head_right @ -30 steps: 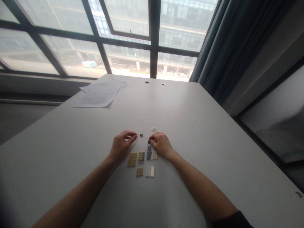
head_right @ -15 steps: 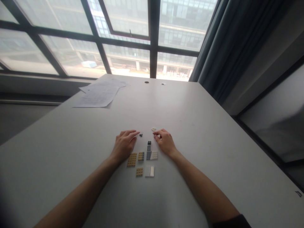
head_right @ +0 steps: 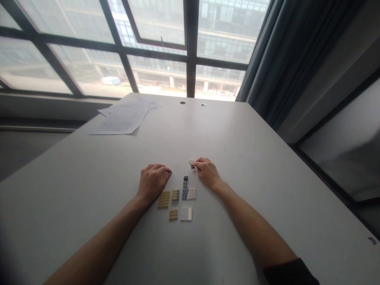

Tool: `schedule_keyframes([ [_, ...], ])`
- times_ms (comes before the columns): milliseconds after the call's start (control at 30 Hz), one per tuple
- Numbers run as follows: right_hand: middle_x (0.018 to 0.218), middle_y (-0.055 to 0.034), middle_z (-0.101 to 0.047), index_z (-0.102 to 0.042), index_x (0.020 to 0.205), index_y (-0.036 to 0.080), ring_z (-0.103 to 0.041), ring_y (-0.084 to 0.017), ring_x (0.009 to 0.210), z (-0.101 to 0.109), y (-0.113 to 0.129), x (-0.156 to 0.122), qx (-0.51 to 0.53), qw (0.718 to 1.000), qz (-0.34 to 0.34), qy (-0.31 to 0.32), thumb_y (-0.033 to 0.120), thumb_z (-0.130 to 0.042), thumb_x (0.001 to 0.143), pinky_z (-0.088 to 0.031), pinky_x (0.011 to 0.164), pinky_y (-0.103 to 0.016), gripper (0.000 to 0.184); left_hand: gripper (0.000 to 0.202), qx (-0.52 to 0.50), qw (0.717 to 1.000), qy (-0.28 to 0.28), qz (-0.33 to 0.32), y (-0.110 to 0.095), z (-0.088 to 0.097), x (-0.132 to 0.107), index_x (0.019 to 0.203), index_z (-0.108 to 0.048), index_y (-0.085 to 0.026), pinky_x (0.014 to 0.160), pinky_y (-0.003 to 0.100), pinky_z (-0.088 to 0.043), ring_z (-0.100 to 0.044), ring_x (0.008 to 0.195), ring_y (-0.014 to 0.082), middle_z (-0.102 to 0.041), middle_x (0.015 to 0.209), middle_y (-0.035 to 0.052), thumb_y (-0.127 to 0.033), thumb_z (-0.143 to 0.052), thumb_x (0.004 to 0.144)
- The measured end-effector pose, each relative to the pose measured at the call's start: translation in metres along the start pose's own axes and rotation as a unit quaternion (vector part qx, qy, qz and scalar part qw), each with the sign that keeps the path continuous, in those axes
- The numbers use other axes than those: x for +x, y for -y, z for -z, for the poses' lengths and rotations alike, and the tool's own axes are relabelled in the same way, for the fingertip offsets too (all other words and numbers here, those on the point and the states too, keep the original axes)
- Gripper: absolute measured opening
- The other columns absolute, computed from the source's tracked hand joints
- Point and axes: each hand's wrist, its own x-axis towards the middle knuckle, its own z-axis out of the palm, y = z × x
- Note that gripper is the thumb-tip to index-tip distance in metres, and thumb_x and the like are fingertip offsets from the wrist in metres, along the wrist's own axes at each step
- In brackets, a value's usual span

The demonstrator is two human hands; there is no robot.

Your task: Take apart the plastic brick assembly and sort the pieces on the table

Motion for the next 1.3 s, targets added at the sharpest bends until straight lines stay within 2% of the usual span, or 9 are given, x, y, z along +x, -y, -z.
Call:
schedule_keyframes([
  [100, 0.097, -0.0039, -0.068, -0.072, 0.097, 0.023, -0.057, -0.018, 0.093, 0.003, -0.004, 0.005, -0.042, 0.999, 0.018, 0.028, 0.008, -0.052, 0.087, -0.043, 0.087, -0.028, 0.027, 0.012, 0.009, 1.0, -0.01, 0.016, -0.001, 0.002, 0.0, 0.077, -0.067, -0.023, 0.086, 0.046, -0.036, -0.055, 0.095, 0.0283, -0.068, 0.091, 0.0061, -0.031, -0.06, 0.081],
  [300, 0.091, -0.0052, -0.067, -0.069, 0.09, 0.019, -0.056, -0.019, 0.09, 0.009, -0.011, 0.001, -0.086, 0.996, -0.026, 0.01, 0.015, -0.057, 0.086, -0.041, 0.086, -0.029, 0.013, 0.019, 0.008, 0.999, -0.018, 0.026, -0.001, 0.003, 0.0, 0.069, -0.064, -0.022, 0.086, 0.045, -0.036, -0.054, 0.092, 0.0282, -0.067, 0.088, 0.0065, -0.037, -0.062, 0.08],
  [400, 0.085, -0.0059, -0.066, -0.067, 0.083, 0.018, -0.056, -0.02, 0.087, 0.011, -0.011, -0.003, -0.102, 0.994, -0.049, -0.004, 0.021, -0.061, 0.085, -0.04, 0.081, -0.031, 0.007, 0.014, -0.007, 0.999, -0.019, 0.026, 0.002, 0.003, 0.0, 0.082, -0.067, -0.023, 0.088, 0.044, -0.037, -0.054, 0.096, 0.0278, -0.067, 0.095, 0.0066, -0.033, -0.058, 0.083],
  [500, 0.081, -0.0063, -0.064, -0.065, 0.077, 0.018, -0.055, -0.021, 0.083, 0.012, -0.012, -0.007, -0.115, 0.991, -0.068, -0.014, 0.027, -0.062, 0.085, -0.04, 0.078, -0.031, 0.012, 0.018, -0.02, 1.0, 0.006, 0.017, 0.005, 0.002, 0.0, 0.095, -0.069, -0.024, 0.09, 0.044, -0.037, -0.053, 0.102, 0.0275, -0.067, 0.104, 0.0063, -0.029, -0.055, 0.084],
  [567, 0.081, -0.0056, -0.064, -0.065, 0.078, 0.018, -0.055, -0.02, 0.083, 0.014, -0.015, -0.01, -0.107, 0.991, -0.073, -0.017, 0.028, -0.061, 0.085, -0.04, 0.078, -0.031, 0.013, 0.02, -0.02, 0.999, 0.028, 0.012, 0.006, 0.002, 0.001, 0.096, -0.069, -0.025, 0.091, 0.044, -0.036, -0.052, 0.105, 0.0271, -0.066, 0.107, 0.0056, -0.028, -0.054, 0.084],
  [667, 0.086, -0.0047, -0.064, -0.067, 0.092, 0.018, -0.056, -0.018, 0.086, 0.017, -0.025, -0.014, -0.062, 0.996, -0.055, -0.02, 0.021, -0.058, 0.086, -0.042, 0.081, -0.029, 0.011, 0.02, -0.014, 0.999, 0.045, 0.014, 0.006, 0.002, 0.001, 0.094, -0.07, -0.026, 0.093, 0.044, -0.036, -0.052, 0.107, 0.0258, -0.066, 0.108, 0.0042, -0.028, -0.053, 0.084],
  [800, 0.096, -0.0052, -0.063, -0.067, 0.105, 0.019, -0.056, -0.017, 0.09, 0.021, -0.039, -0.02, -0.021, 1.0, -0.018, -0.013, 0.012, -0.053, 0.086, -0.043, 0.085, -0.029, 0.025, 0.02, -0.01, 0.998, 0.05, 0.02, 0.006, 0.002, 0.001, 0.093, -0.071, -0.026, 0.093, 0.043, -0.036, -0.052, 0.107, 0.0252, -0.066, 0.108, 0.0042, -0.03, -0.054, 0.084],
  [1000, 0.096, -0.0044, -0.064, -0.07, 0.104, 0.024, -0.056, -0.018, 0.092, 0.019, -0.041, -0.017, -0.029, 0.999, 0.015, 0.006, 0.012, -0.057, 0.085, -0.043, 0.088, -0.032, 0.025, 0.02, -0.012, 0.999, 0.046, 0.021, 0.008, 0.002, 0.001, 0.097, -0.07, -0.026, 0.094, 0.044, -0.035, -0.051, 0.108, 0.0255, -0.066, 0.109, 0.0038, -0.031, -0.055, 0.084],
  [1300, 0.092, -0.0041, -0.064, -0.069, 0.089, 0.022, -0.055, -0.019, 0.092, 0.017, -0.035, -0.025, -0.06, 0.997, 0.038, -0.01, 0.017, -0.06, 0.086, -0.044, 0.086, -0.032, 0.01, 0.016, -0.019, 0.999, 0.044, 0.021, 0.008, 0.003, 0.002, 0.089, -0.07, -0.025, 0.095, 0.043, -0.034, -0.051, 0.108, 0.0255, -0.066, 0.108, 0.0039, -0.031, -0.056, 0.083],
])
